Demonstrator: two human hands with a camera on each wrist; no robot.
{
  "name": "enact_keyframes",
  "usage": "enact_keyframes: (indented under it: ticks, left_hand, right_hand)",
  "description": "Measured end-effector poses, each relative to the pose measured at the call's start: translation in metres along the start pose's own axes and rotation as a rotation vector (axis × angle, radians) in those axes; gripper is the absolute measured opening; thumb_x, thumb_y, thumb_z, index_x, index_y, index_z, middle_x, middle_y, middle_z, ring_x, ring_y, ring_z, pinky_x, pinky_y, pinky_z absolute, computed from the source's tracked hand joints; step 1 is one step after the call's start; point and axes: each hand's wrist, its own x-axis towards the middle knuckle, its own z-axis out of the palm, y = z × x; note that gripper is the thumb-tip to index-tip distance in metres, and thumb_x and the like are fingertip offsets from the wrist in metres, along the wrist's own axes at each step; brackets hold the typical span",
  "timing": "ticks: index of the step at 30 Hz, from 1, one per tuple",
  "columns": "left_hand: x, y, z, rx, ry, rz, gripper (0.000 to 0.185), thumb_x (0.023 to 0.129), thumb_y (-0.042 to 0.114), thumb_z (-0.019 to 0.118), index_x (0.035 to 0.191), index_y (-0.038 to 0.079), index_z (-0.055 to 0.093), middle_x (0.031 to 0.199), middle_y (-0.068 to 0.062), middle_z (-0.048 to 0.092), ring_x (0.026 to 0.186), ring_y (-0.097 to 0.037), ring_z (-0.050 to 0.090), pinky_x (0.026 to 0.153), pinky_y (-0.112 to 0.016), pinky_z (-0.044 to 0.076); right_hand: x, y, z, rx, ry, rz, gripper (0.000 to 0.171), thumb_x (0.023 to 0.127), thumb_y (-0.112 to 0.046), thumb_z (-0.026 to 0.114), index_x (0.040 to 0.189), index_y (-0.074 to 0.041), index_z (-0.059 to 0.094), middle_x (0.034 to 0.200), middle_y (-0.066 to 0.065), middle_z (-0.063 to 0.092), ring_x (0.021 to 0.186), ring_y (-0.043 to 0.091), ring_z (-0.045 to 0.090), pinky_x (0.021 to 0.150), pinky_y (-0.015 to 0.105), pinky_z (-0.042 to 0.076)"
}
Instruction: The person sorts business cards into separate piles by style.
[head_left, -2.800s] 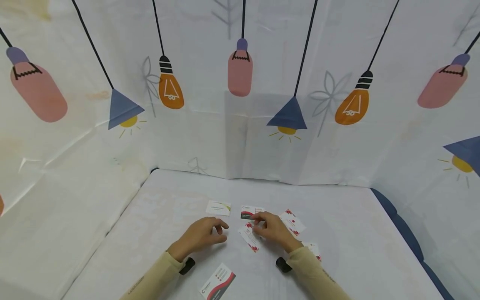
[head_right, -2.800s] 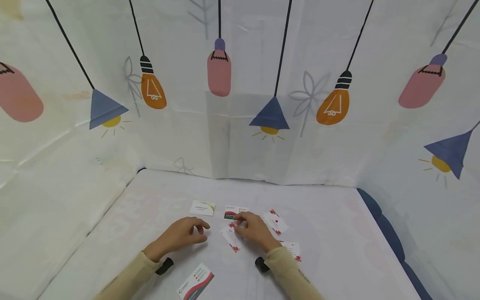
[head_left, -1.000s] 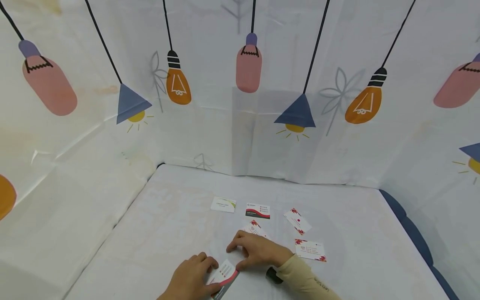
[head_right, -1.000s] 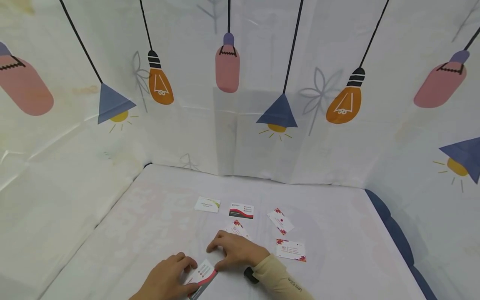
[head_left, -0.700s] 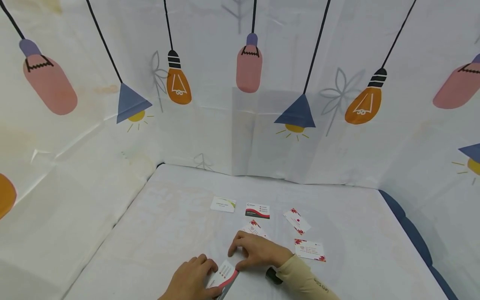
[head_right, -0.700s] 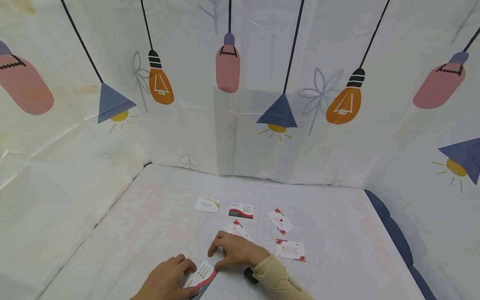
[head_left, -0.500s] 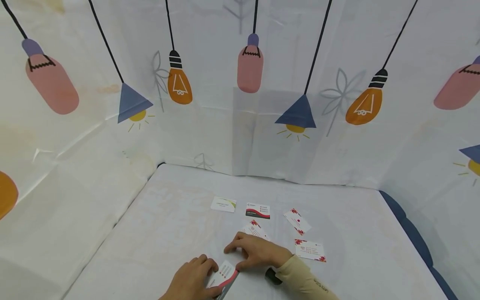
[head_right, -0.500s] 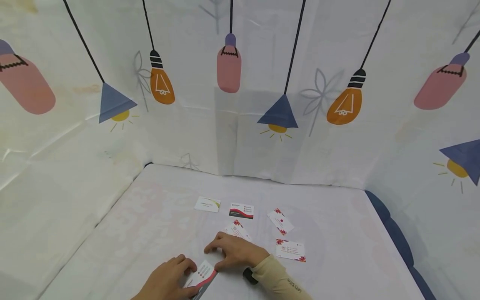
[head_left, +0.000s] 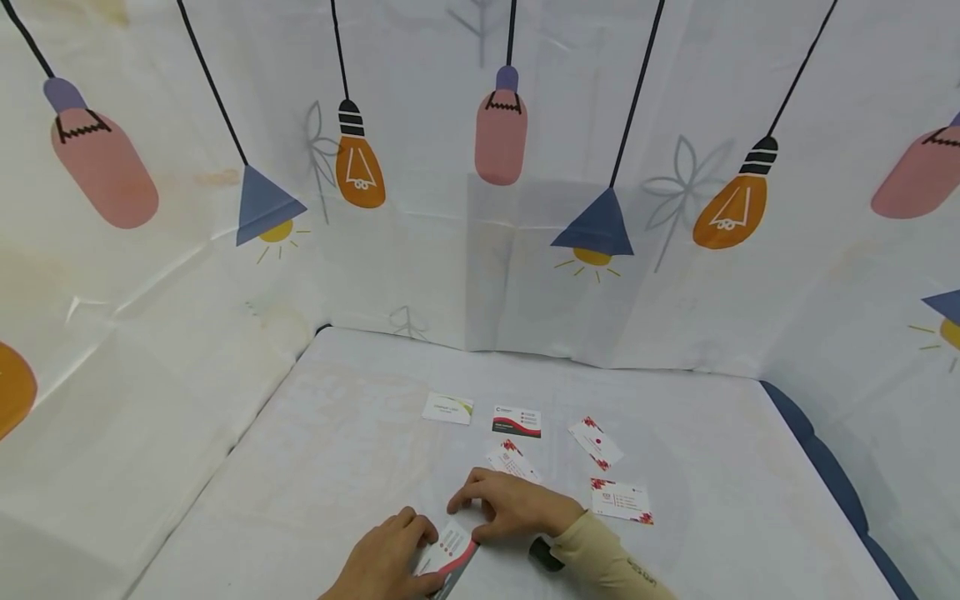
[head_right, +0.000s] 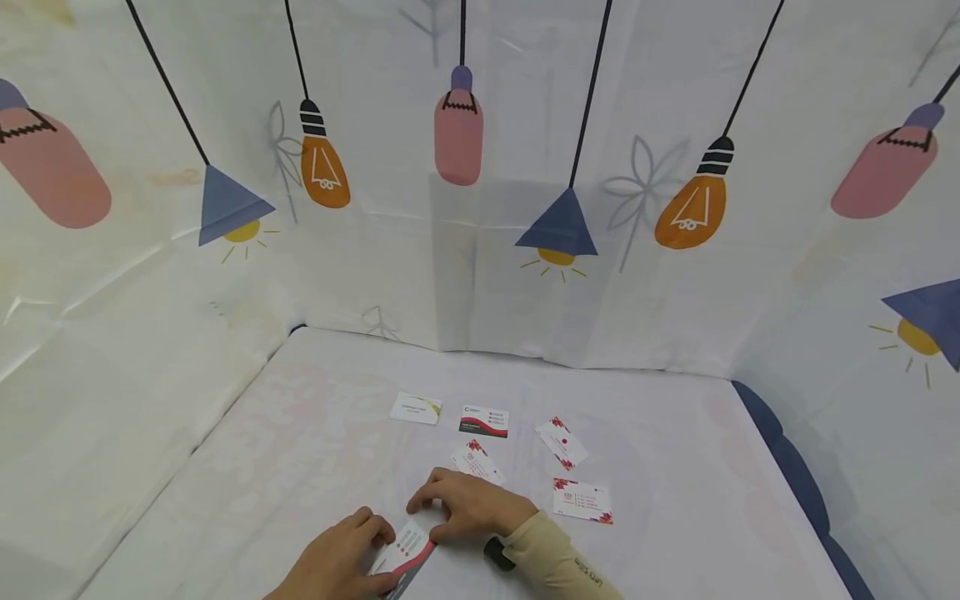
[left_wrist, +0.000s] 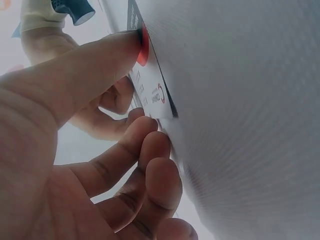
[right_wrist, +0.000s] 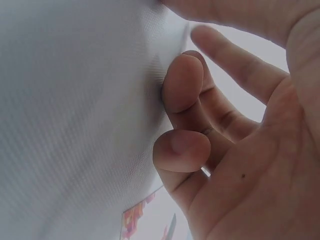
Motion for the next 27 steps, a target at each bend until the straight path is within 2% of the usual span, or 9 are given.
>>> enact_keyframes:
  ticks: [4, 10, 19, 23, 27]
  left_hand:
    - [-0.0007, 0.0003, -0.0003, 0.003, 0.011, 0.015, 0.042, 0.074, 0.049, 0.086, 0.098, 0.023, 0.063, 0.087, 0.013, 0.047, 0.072, -0.002, 0.042, 0.063, -0.026, 0.04]
    - [0.0002, -0.0009, 0.0011, 0.028, 0.005, 0.014, 0.042, 0.074, 0.049, 0.085, 0.098, 0.023, 0.063, 0.087, 0.014, 0.047, 0.072, -0.002, 0.042, 0.066, -0.027, 0.043]
    - [0.0001, -0.0008, -0.0002, 0.049, 0.047, 0.053, 0.043, 0.073, 0.048, 0.087, 0.097, 0.024, 0.061, 0.087, 0.015, 0.046, 0.073, -0.001, 0.042, 0.065, -0.028, 0.043]
    - [0.0008, -0.0002, -0.0007, 0.041, 0.041, 0.039, 0.043, 0.073, 0.047, 0.087, 0.097, 0.024, 0.06, 0.086, 0.015, 0.047, 0.072, -0.002, 0.042, 0.065, -0.028, 0.042]
    - [0.0008, 0.0006, -0.0012, 0.022, 0.03, 0.023, 0.044, 0.074, 0.046, 0.087, 0.098, 0.023, 0.059, 0.081, 0.016, 0.045, 0.071, -0.002, 0.041, 0.063, -0.027, 0.039]
  right_hand:
    - [0.0011, 0.0003, 0.0011, -0.002, -0.004, 0.0, 0.045, 0.084, -0.015, 0.08, 0.127, -0.024, 0.07, 0.108, -0.011, 0.054, 0.072, -0.004, 0.049, 0.069, 0.014, 0.045]
    - [0.0021, 0.0002, 0.0013, 0.01, -0.02, -0.003, 0.04, 0.085, -0.014, 0.079, 0.123, -0.026, 0.072, 0.108, -0.012, 0.054, 0.072, -0.004, 0.049, 0.068, 0.014, 0.045]
    - [0.0032, 0.0006, 0.0016, 0.016, -0.023, -0.013, 0.035, 0.086, -0.014, 0.079, 0.119, -0.025, 0.07, 0.105, -0.012, 0.056, 0.071, -0.004, 0.05, 0.068, 0.015, 0.046]
    - [0.0048, 0.0006, 0.0022, 0.056, -0.029, -0.024, 0.033, 0.087, -0.012, 0.077, 0.117, -0.023, 0.067, 0.103, -0.015, 0.059, 0.071, -0.003, 0.051, 0.067, 0.016, 0.047]
    - [0.0051, -0.0006, 0.0024, 0.143, -0.037, -0.014, 0.032, 0.088, -0.01, 0.075, 0.116, -0.022, 0.065, 0.1, -0.016, 0.063, 0.073, -0.001, 0.053, 0.067, 0.016, 0.047]
